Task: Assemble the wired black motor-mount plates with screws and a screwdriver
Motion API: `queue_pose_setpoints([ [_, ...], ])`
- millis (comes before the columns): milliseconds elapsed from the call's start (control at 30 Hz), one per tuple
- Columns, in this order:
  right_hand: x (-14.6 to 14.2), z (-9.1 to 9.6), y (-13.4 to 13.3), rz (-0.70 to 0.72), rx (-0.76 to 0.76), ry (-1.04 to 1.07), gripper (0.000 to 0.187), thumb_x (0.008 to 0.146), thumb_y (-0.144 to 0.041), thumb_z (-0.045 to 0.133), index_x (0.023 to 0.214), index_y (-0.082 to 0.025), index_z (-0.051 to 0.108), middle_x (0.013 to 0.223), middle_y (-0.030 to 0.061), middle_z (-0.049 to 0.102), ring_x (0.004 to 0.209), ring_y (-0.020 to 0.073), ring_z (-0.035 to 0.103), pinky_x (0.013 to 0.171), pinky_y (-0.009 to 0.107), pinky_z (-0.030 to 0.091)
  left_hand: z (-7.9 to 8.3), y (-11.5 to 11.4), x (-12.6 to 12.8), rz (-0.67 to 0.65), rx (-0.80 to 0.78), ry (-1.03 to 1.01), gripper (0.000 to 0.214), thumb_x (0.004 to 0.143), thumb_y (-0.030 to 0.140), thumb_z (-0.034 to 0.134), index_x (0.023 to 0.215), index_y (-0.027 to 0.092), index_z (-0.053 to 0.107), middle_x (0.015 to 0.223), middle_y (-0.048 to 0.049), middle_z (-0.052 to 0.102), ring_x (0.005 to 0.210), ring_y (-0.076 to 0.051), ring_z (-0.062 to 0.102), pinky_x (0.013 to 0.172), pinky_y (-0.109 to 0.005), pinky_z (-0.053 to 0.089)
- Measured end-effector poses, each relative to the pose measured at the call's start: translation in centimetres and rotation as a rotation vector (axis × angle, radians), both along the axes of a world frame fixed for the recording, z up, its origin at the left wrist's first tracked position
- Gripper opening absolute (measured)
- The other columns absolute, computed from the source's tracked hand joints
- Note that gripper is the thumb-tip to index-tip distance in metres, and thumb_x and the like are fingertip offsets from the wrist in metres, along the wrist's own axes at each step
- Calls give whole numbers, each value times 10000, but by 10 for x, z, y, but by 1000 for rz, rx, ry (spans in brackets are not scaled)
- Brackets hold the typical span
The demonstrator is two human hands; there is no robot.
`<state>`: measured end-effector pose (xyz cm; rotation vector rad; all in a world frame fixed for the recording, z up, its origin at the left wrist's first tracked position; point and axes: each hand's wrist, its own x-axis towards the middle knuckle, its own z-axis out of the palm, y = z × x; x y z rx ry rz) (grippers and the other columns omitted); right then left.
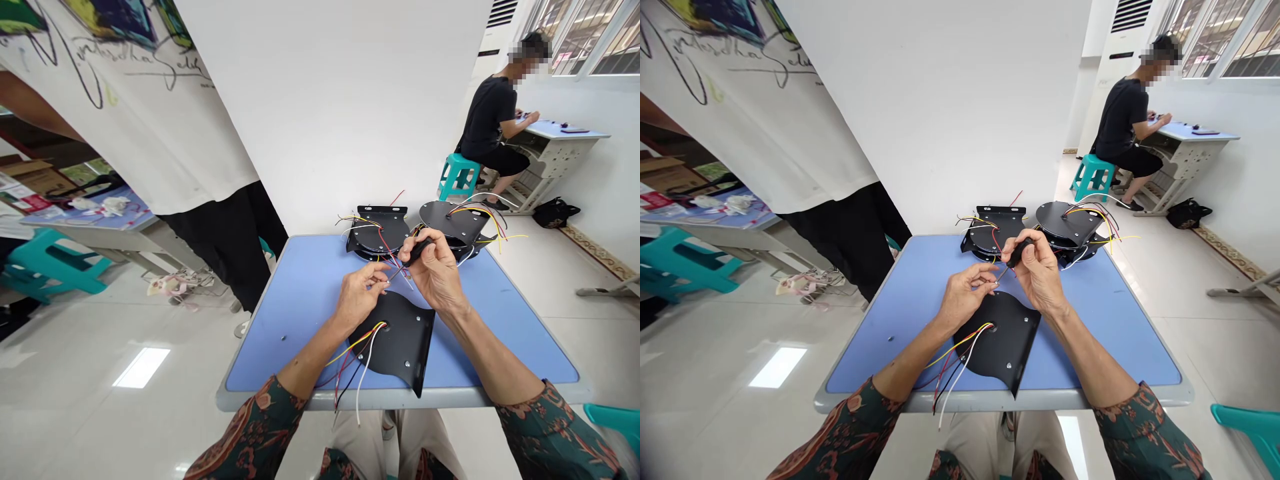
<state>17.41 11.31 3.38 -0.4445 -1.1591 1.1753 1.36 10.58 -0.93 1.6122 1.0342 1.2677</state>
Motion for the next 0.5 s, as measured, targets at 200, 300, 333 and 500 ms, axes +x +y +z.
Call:
queue_pose_setpoints([
  [200, 0, -2, -2, -139, 60, -138, 344, 905, -606, 656, 1036, -295, 592, 969, 22, 690, 902, 186, 665, 887, 386, 552, -5, 1, -3, 106, 189, 164, 277, 816, 65, 638, 1030, 213, 732, 832, 1, 747, 696, -125, 694, 743, -255, 610],
  [300, 5, 1, -4, -262, 137, -303, 284, 937, -517, 659, 1092, -279, 656, 979, 39, 708, 925, 193, 661, 843, 356, 546, -7, 1, -3, 144, 287, 240, 295, 832, 41, 625, 1041, 220, 732, 879, -14, 762, 814, -158, 721, 848, -301, 605],
  [333, 7, 3, -5, -306, 159, -362, 261, 935, -483, 674, 1090, -273, 675, 978, 39, 707, 892, 186, 655, 800, 336, 544, -7, 1, -3, 149, 300, 256, 299, 838, 35, 621, 1047, 219, 730, 897, -19, 766, 845, -166, 724, 874, -312, 600],
  [500, 16, 9, -7, -336, 168, -476, 208, 942, -402, 678, 1087, -253, 678, 925, 30, 716, 647, 137, 589, 601, 296, 515, -5, 2, -4, 133, 274, 310, 306, 856, 30, 622, 1077, 217, 720, 919, -16, 768, 872, -170, 728, 925, -321, 583],
])
